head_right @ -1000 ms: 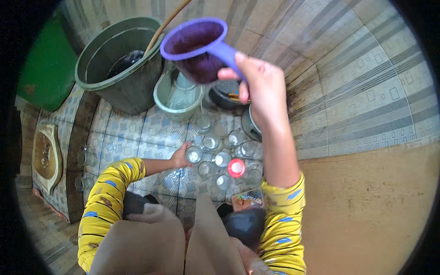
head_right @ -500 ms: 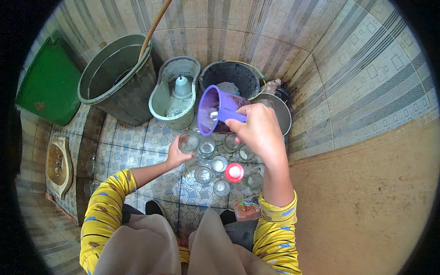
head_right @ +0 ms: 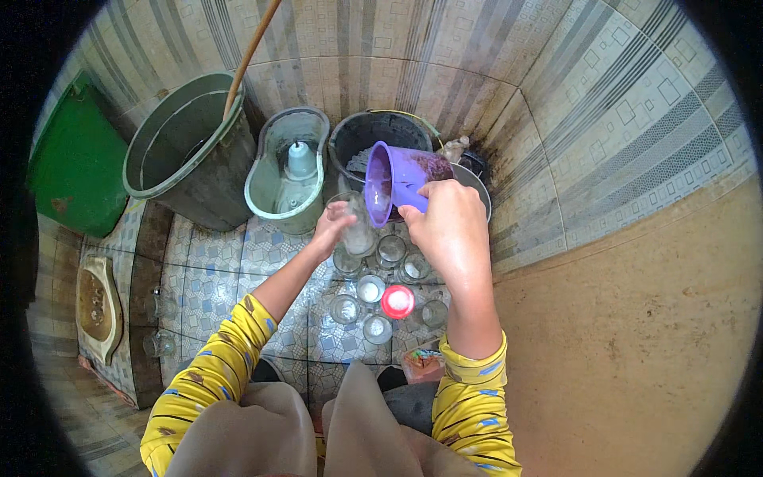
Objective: The recorder washes several glass cups and mugs in a basin and then dries them with a cloth.
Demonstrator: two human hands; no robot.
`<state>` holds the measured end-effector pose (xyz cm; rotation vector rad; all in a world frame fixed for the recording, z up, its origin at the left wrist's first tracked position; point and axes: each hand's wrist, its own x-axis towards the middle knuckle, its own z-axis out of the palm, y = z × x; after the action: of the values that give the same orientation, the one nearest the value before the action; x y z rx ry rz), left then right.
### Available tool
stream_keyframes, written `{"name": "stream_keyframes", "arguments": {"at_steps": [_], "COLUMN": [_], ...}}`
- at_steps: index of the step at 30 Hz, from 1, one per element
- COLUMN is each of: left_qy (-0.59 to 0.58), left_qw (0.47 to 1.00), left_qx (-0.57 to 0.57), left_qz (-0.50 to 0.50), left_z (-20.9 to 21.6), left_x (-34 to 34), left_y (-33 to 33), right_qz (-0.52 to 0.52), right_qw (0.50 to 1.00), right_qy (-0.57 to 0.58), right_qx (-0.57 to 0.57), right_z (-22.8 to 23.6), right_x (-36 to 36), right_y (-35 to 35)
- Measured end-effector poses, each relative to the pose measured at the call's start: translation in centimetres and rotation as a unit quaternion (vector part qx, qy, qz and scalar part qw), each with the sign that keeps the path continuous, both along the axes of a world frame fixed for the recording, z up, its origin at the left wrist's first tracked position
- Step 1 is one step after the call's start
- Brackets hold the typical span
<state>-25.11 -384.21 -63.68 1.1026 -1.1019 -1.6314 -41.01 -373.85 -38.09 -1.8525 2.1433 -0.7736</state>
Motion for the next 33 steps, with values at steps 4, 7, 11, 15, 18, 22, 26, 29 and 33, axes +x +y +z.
{"name": "stream_keyframes", "arguments": {"at_steps": [4, 7, 11, 15, 18, 22, 26, 29, 33], "left_qy": [0.233, 0.331, 0.343, 0.399, 0.435, 0.386, 0.222, -0.032, -0.296], "left_qw": [0.919, 0.872, 0.861, 0.846, 0.834, 0.847, 0.922, 0.976, 0.906], "left_qx": [0.316, 0.353, 0.373, 0.349, 0.332, 0.342, 0.256, -0.190, -0.301], "left_qz": [-0.039, -0.069, -0.033, -0.053, -0.067, -0.126, -0.187, -0.098, -0.041], "left_z": [1.0, 0.1, 0.8, -0.9, -1.7, -0.2, -1.3, -1.7, 0.6], "left_x": [-0.8, -0.6, -2.1, -1.2, -0.7, 0.2, 0.9, -0.4, -0.2], "left_y": [0.0, -1.0, -1.4, -1.9, -2.0, -1.3, -1.6, -0.7, -0.3], "right_qz": [0.000, 0.000, 0.003, 0.010, -0.005, -0.029, -0.031, -0.038, -0.039], "right_qw": [1.000, 0.999, 0.999, 0.999, 1.000, 0.999, 0.998, 0.996, 0.991], "right_qy": [-0.012, -0.008, -0.008, -0.012, 0.000, 0.017, 0.053, 0.086, 0.124], "right_qx": [0.021, 0.035, 0.045, 0.048, 0.031, 0.015, 0.015, 0.003, 0.009], "right_z": [0.2, 0.2, -0.2, -0.2, 0.0, -0.2, 0.6, 0.5, 0.2], "right_x": [0.1, 0.9, 1.3, 2.0, 1.9, 1.6, 2.7, 2.9, 3.5], "right_y": [0.3, 0.4, 0.5, 0.5, 0.5, 0.5, 0.4, 0.5, 0.5]}}
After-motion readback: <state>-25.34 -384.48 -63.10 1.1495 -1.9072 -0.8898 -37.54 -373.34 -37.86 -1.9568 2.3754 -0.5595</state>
